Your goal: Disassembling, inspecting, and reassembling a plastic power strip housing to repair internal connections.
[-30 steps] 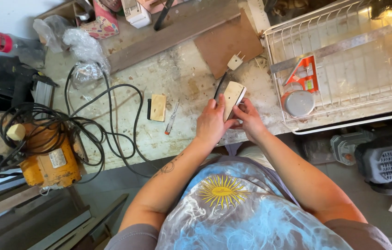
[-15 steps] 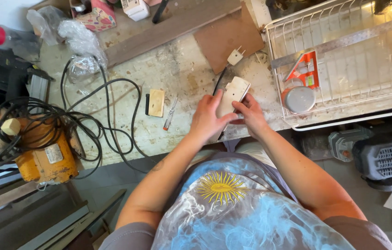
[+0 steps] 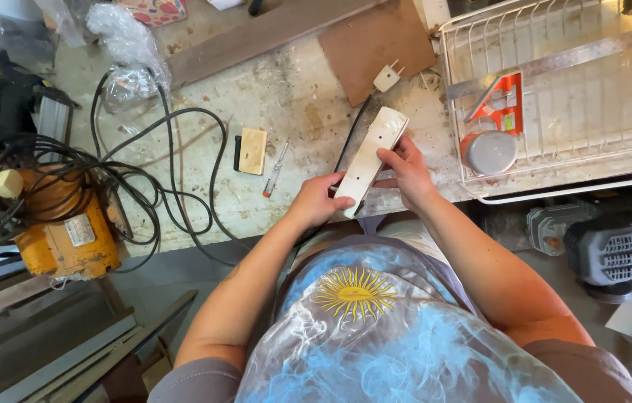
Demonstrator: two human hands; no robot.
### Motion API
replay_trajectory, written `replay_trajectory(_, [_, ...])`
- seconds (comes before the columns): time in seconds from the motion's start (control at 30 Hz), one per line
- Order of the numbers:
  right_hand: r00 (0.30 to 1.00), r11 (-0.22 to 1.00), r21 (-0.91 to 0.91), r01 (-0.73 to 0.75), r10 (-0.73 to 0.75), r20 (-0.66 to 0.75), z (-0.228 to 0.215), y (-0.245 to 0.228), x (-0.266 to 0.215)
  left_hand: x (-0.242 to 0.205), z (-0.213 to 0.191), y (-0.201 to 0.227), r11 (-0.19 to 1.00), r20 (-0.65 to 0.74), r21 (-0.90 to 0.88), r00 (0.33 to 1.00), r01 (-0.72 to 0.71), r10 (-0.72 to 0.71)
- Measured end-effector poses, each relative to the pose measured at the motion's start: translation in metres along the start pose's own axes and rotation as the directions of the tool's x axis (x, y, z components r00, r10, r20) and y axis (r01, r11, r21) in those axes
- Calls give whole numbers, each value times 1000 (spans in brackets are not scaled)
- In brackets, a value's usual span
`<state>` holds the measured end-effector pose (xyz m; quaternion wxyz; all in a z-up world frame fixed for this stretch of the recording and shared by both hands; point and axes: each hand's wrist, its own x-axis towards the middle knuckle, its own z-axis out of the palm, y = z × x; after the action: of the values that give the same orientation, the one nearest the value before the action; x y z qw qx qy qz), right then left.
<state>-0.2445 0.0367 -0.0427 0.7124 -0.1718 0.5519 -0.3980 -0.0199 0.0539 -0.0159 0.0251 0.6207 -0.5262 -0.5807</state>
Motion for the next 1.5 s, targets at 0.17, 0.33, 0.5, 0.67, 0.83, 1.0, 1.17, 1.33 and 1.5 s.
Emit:
replay_trajectory(0.17, [1000,1000,-17,15,-15,14,6,-1,-2,16,9,-30,996,3,-90,1000,14,-14])
replay_trajectory(0.33, [998,1000,-15,13,-12,61,4,-5,-2,14,5,-28,983,16,-181,1000,17,-15])
replay_trajectory(0.5, [995,998,15,67,-68,68,0,-7,4,9,2,-18,990,46,-140,999,30,-24])
replay_trajectory(0.67, [993,994,51,96,-99,63,-5,3,10,5,1,-12,993,25,-121,1000,1,2])
replay_trajectory(0.83, [988,987,119,111,-123,93,-6,5,11,-10,-2,5,995,-45,-95,998,-44,39])
replay_trajectory(1.0, [968,962,261,85,-142,206,-15,22,19,-30,-6,33,994,-164,94,984,-60,75])
replay_trajectory(1.17, [944,929,348,130,-223,241,-33,45,33,-33,-4,28,967,-215,164,950,-194,227])
replay_trajectory(1.33, [899,906,324,274,-361,248,-26,-13,4,-44,-15,36,943,-215,238,934,-234,286])
replay_trajectory(1.5, [868,922,200,333,-382,317,-56,-2,7,-61,-34,41,900,-172,318,916,-297,363])
